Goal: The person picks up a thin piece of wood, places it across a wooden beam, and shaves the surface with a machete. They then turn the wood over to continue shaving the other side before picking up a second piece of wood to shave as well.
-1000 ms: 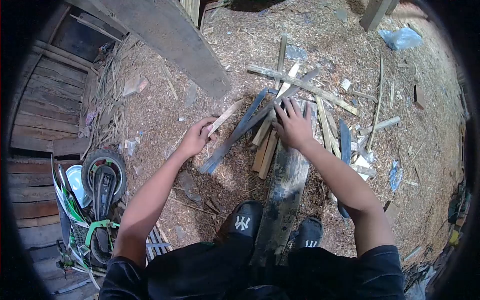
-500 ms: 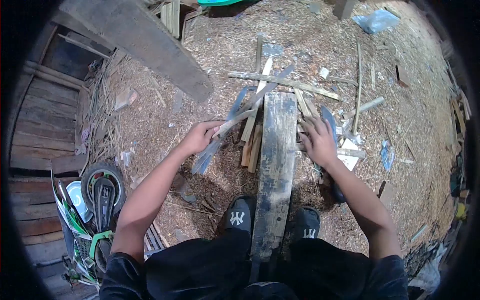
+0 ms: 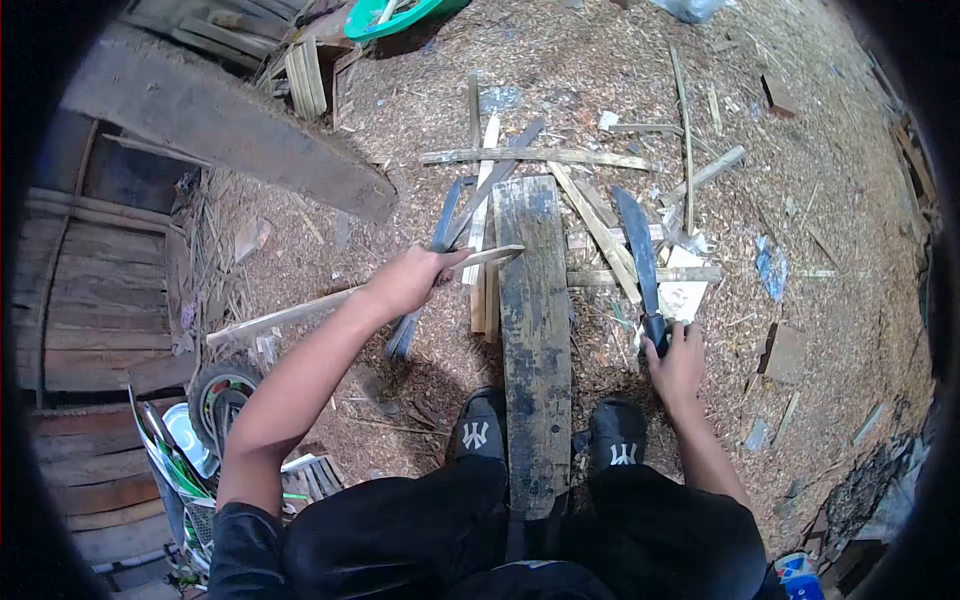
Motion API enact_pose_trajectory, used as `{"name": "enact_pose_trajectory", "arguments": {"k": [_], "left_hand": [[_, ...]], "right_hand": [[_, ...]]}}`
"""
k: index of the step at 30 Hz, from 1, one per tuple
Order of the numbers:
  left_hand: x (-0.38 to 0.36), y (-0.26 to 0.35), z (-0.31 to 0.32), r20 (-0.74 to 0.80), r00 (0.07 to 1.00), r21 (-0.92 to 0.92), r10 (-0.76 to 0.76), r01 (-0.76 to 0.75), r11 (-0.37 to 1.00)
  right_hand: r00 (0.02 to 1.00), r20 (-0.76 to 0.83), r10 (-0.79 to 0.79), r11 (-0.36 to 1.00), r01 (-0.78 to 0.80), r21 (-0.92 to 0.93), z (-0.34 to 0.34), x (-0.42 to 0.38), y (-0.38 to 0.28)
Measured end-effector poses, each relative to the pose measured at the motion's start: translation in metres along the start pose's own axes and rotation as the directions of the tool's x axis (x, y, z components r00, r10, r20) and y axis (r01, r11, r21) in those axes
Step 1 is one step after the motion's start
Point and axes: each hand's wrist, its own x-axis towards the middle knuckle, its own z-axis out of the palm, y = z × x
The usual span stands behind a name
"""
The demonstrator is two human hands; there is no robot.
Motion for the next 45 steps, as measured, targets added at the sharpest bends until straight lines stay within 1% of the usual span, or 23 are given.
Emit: {"name": "enact_pose_trajectory", "arguments": {"k": [1,3,5,7,8,9,11,13,15,16,17,18,19,21,22,25,28,32,38,40,41,43,45], "left_hand": [[0.000,0.005,-0.004,0.024,1.000,0.070,-0.013,0.011,0.997],[0.004,0.010,-0.006,0.055,0.998,0.152,-0.030,0.021,0.988],[0.006,0.015,-0.007,0.079,0.996,0.227,-0.048,0.029,0.973],[0.004,0.023,-0.008,0.076,0.994,0.263,-0.082,0.059,0.963],[0.003,0.028,-0.008,0.083,0.993,0.272,-0.080,0.055,0.961],[0.003,0.032,-0.007,0.109,0.987,0.314,-0.117,0.077,0.946],[0.002,0.037,0.000,0.135,0.979,0.363,-0.154,0.095,0.927],[-0.001,0.045,0.005,0.056,0.987,0.354,-0.150,0.121,0.927],[-0.008,0.047,0.009,0.072,0.984,0.309,-0.164,0.135,0.941],[-0.011,0.043,0.016,0.020,0.993,0.253,-0.119,0.111,0.961],[-0.013,0.041,0.019,-0.033,0.997,0.198,-0.076,0.081,0.977],[-0.013,0.050,0.015,0.025,0.990,0.200,-0.142,0.134,0.971],[-0.011,0.055,0.018,0.028,0.990,0.206,-0.139,0.130,0.970],[-0.013,0.061,0.023,0.070,0.975,0.217,-0.211,0.192,0.957],[-0.016,0.054,0.032,-0.003,0.989,0.154,-0.146,0.145,0.977],[-0.019,0.051,0.040,-0.005,0.990,0.171,-0.139,0.138,0.976],[-0.018,0.054,0.040,0.019,0.983,0.235,-0.182,0.172,0.957],[-0.017,0.056,0.035,0.025,0.987,0.213,-0.160,0.151,0.965],[-0.020,0.052,0.039,0.014,0.990,0.253,-0.142,0.134,0.958],[-0.021,0.052,0.040,-0.031,0.989,0.216,-0.142,0.146,0.966],[-0.018,0.051,0.040,-0.034,0.989,0.215,-0.141,0.145,0.966],[-0.019,0.047,0.043,0.001,0.988,0.201,-0.152,0.148,0.968],[-0.021,0.045,0.043,-0.001,0.989,0.196,-0.147,0.145,0.970]], "right_hand": [[1.000,0.001,0.017,1.000,-0.017,0.014,0.000,0.000,-0.004],[0.963,0.200,0.178,0.966,-0.210,0.151,0.002,0.003,-0.011],[0.969,0.174,0.174,0.954,-0.210,0.216,-0.002,0.011,-0.013],[0.850,0.411,0.330,0.855,-0.453,0.251,-0.031,0.027,-0.029],[0.881,0.318,0.351,0.822,-0.453,0.346,-0.022,0.027,-0.026],[0.878,0.318,0.356,0.816,-0.459,0.352,-0.023,0.028,-0.029],[0.860,0.282,0.426,0.654,-0.508,0.561,-0.030,0.026,-0.039],[0.875,0.266,0.405,0.616,-0.476,0.628,-0.017,0.017,-0.040],[0.931,0.286,0.229,0.634,-0.365,0.682,-0.008,0.011,-0.045],[0.948,0.286,0.141,0.687,-0.302,0.661,-0.003,0.014,-0.051],[0.947,0.287,0.146,0.682,-0.306,0.664,0.002,0.015,-0.059],[0.940,0.335,0.065,0.690,-0.285,0.665,0.007,0.015,-0.069],[0.925,0.380,-0.016,0.697,-0.262,0.668,0.012,0.016,-0.078],[0.919,0.393,-0.037,0.735,-0.242,0.634,0.023,0.014,-0.093],[0.910,0.410,-0.064,0.776,-0.213,0.594,0.025,0.014,-0.098],[0.897,0.441,-0.037,0.817,-0.226,0.530,0.027,0.018,-0.106],[0.919,0.386,-0.087,0.802,-0.165,0.574,0.033,0.016,-0.104],[0.911,0.407,-0.065,0.828,-0.178,0.532,0.032,0.025,-0.105],[0.947,0.292,-0.138,0.729,-0.102,0.677,0.035,0.021,-0.104],[0.899,0.425,-0.106,0.832,-0.154,0.533,0.034,0.028,-0.106],[0.900,0.423,-0.106,0.833,-0.152,0.533,0.032,0.029,-0.106],[0.947,0.280,-0.156,0.785,-0.053,0.617,0.020,0.026,-0.111],[0.947,0.276,-0.167,0.751,-0.060,0.658,0.022,0.023,-0.111]]}}
